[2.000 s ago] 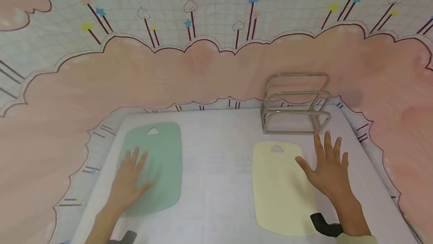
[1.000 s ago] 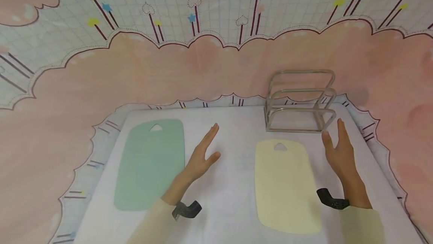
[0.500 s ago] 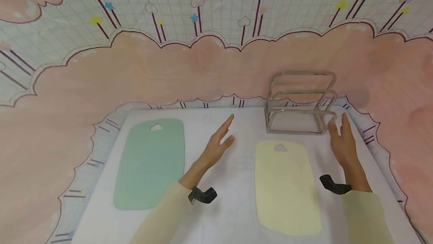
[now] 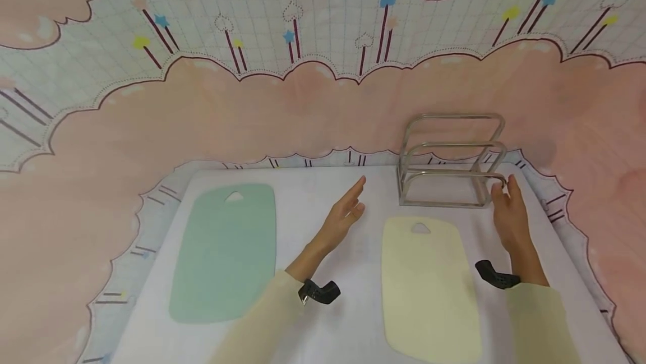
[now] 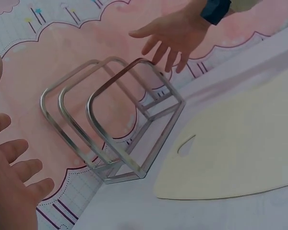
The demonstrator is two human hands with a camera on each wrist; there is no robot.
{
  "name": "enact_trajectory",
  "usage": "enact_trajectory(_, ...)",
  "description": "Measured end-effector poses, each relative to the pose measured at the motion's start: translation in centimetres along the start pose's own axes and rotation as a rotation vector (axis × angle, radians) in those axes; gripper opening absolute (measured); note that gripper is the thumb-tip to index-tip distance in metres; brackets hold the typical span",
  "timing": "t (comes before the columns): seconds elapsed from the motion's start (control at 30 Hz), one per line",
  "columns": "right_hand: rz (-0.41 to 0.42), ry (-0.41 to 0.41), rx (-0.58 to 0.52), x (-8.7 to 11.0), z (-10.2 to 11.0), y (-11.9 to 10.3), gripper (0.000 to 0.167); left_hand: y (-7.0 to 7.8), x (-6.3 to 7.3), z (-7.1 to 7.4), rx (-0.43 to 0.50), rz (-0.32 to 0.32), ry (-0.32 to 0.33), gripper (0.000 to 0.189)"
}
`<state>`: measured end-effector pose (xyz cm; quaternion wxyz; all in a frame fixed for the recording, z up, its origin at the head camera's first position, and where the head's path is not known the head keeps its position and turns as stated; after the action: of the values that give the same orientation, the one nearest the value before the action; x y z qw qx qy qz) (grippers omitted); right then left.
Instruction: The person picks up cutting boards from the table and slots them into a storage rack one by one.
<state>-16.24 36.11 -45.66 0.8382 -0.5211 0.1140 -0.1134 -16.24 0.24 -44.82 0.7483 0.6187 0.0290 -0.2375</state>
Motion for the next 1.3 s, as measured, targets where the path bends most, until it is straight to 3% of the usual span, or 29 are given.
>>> enact_trajectory(0.13,-0.026,-0.008,-0.032,-0.2,0.0,0.1,0.065,-1.6,-0.4,-0.7,0.018,0.008,0.023,0.073)
enact_trajectory(0.4,-0.038,-0.005,-0.038,-0.6,0.2,0.1,0.064,-1.7,-1.6,-1.8,0.109,0.018,0.034,0.077)
enact_trajectory(0.63,-0.060,-0.003,-0.113,-1.0,-0.2,0.1,0.064,-2.6,-3.1,-3.6,0.164,0.099,0.046,0.072)
enact_trajectory(0.77,-0.063,0.006,-0.108,-1.0,-0.2,0.1,0.064,-2.7,-4.1,-5.1,0.145,0.191,0.020,0.060)
enact_trajectory(0.93,-0.084,0.029,-0.150,-1.0,-0.4,0.3,0.063,-2.4,-5.0,-6.8,0.066,0.289,-0.006,0.059)
enact_trajectory(1.17,-0.076,0.062,-0.158,-0.8,-0.8,0.8,0.059,-2.7,-5.6,-8.1,-0.006,0.364,-0.097,0.064)
enact_trajectory(1.3,-0.053,0.067,-0.190,-0.9,-1.2,0.7,0.058,-2.7,-6.0,-8.0,0.001,0.380,-0.099,0.067)
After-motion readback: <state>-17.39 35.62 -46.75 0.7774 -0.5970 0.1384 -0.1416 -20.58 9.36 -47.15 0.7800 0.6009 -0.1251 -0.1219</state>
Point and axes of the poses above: each hand's wrist, its own x-axis away from the middle knuckle, its own z-axis out of the back of the hand, y = z × x, the point moved 1 cm from there along -x, towards the middle knuckle, and after that the axes turned 9 degrees about y, right-handed, at the moved point
